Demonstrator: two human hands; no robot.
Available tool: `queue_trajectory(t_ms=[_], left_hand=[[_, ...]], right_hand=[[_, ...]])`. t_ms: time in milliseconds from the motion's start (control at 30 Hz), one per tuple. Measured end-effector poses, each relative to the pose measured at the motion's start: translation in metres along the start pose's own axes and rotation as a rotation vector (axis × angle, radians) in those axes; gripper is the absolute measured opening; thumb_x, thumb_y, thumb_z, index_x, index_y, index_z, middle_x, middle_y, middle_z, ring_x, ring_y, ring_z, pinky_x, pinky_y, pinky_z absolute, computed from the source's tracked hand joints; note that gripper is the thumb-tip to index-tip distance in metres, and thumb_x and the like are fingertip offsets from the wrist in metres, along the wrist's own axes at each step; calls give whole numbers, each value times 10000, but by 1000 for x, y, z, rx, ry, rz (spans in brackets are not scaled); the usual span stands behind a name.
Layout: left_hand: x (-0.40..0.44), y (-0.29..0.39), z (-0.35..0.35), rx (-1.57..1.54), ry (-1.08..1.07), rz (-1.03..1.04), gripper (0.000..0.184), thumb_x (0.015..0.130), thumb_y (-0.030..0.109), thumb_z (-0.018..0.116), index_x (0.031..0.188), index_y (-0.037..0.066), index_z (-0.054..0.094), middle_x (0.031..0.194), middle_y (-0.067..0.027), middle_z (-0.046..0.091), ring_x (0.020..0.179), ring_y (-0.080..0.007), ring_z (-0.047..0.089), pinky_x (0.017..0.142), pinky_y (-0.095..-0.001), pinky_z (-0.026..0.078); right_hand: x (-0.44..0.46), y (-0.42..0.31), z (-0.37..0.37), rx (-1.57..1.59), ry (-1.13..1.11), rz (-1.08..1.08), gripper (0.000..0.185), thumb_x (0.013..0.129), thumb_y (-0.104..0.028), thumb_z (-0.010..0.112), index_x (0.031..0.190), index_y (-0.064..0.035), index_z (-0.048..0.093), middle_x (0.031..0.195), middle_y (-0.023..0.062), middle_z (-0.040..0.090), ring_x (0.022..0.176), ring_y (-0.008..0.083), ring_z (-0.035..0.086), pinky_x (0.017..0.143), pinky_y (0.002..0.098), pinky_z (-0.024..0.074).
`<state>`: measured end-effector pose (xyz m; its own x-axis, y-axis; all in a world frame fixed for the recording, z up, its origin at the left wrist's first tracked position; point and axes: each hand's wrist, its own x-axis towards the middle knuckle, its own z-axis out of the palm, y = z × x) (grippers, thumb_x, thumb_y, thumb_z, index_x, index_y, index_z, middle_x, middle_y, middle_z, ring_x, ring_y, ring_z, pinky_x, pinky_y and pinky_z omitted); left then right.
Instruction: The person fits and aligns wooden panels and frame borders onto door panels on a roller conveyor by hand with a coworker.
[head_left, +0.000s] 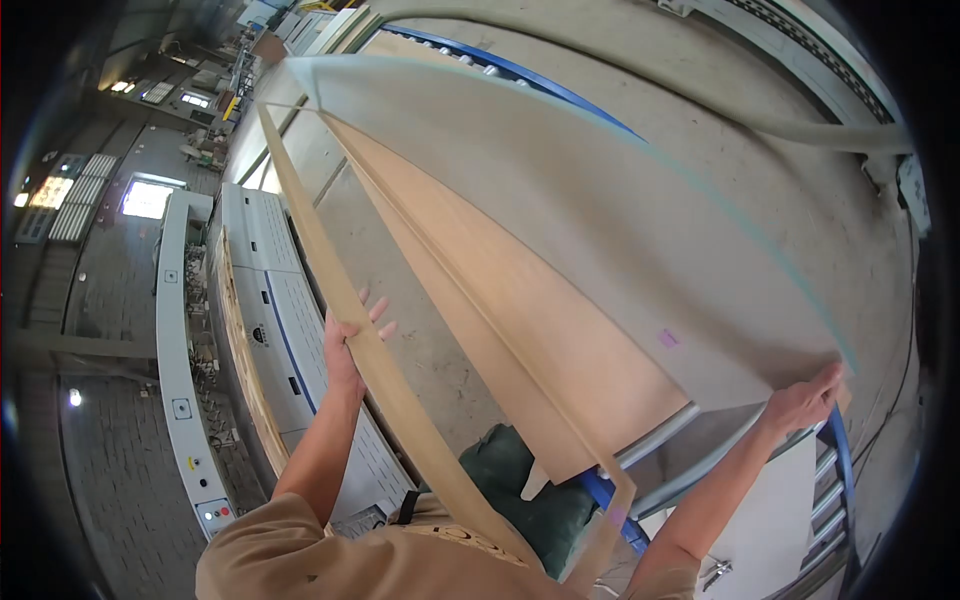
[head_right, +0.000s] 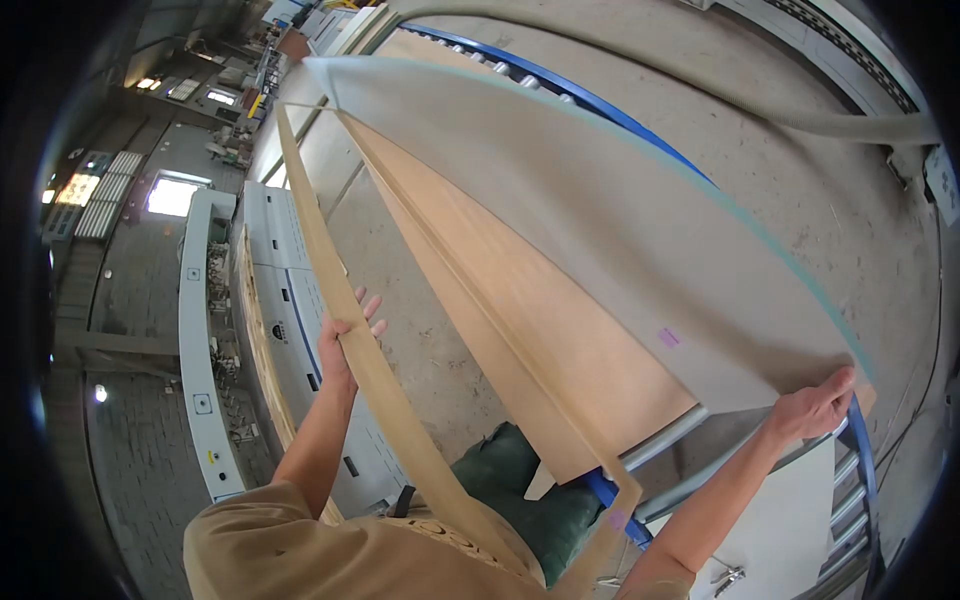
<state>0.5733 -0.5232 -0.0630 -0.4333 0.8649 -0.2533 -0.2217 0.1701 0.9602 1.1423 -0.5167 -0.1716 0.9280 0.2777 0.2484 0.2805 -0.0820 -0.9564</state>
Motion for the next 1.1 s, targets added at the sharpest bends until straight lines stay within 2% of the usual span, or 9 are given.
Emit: queue_trajectory(t_ms=[167, 233, 333, 400, 633, 733, 833, 867, 1100], left_hand=[[-8, -2, 25, 25, -12, -15, 747, 718, 93, 473, 1438, 82, 272, 1439, -220, 352, 954, -291, 561, 626, -391, 545], [-10, -3, 44, 3, 6, -8, 686, 712, 103, 484, 1378, 74, 326, 1338, -189, 429, 861, -242, 524, 588, -360, 523], [-12, -8, 59, -2, 6, -16, 620, 703, 97, 483, 1310, 67, 363, 1209, -163, 454, 850, -242, 519, 576, -348, 511], [-9, -12, 62, -1, -7, -29, 658, 713, 93, 466, 1356, 83, 329, 1244, -166, 414, 839, -234, 516, 569, -350, 500], [1, -19, 46, -28, 10, -93, 603, 703, 94, 462, 1298, 62, 370, 1212, -170, 434, 812, -241, 517, 555, -355, 488], [-4, -17, 53, 97, 12, -34, 555, 691, 92, 471, 1236, 8, 409, 1136, -173, 486, 804, -252, 524, 562, -365, 492], [3, -15, 43, 64, -16, -107, 516, 684, 100, 483, 1179, -42, 437, 1068, -172, 518, 801, -261, 530, 575, -371, 495], [4, -13, 41, 76, -17, -139, 508, 684, 103, 486, 1166, -51, 442, 1058, -171, 521, 798, -263, 531, 580, -370, 496], [5, -12, 52, 157, -2, -164, 499, 690, 131, 498, 1145, -71, 469, 992, -172, 537, 781, -267, 536, 611, -360, 502]], right_hand=[[0, 39, -36, 132, 138, -223, 674, 986, -607, 468, 818, 18, 656, 757, 63, 621, 674, 160, 545, 583, 314, 441], [-7, 52, -59, 98, 77, -321, 708, 991, -622, 427, 824, 30, 646, 747, 86, 618, 670, 170, 551, 582, 313, 442], [-14, 40, -73, 215, -30, -417, 704, 1012, -601, 368, 810, 29, 610, 717, 107, 610, 662, 197, 555, 579, 312, 420], [-17, 39, -80, 385, -181, -538, 664, 1020, -571, 376, 810, 20, 596, 709, 102, 604, 657, 205, 548, 581, 312, 407], [-22, 52, -96, 549, -349, -297, 718, 925, -677, 457, 901, 26, 602, 737, 128, 593, 650, 186, 466, 611, 310, 375], [-20, 54, -97, 565, -402, -260, 693, 899, -665, 493, 917, 18, 611, 771, 128, 593, 661, 184, 459, 615, 314, 367], [-17, 49, -95, 637, -461, -292, 583, 893, -566, 554, 928, 12, 620, 831, 128, 600, 694, 182, 468, 619, 313, 361], [-18, 49, -100, 611, -499, -265, 671, 871, -646, 527, 966, 12, 617, 852, 131, 601, 721, 189, 478, 630, 313, 375], [-22, 47, -114, 537, -616, -234, 395, 838, -386, 575, 1011, -32, 598, 917, 128, 581, 755, 204, 498, 642, 325, 412]])
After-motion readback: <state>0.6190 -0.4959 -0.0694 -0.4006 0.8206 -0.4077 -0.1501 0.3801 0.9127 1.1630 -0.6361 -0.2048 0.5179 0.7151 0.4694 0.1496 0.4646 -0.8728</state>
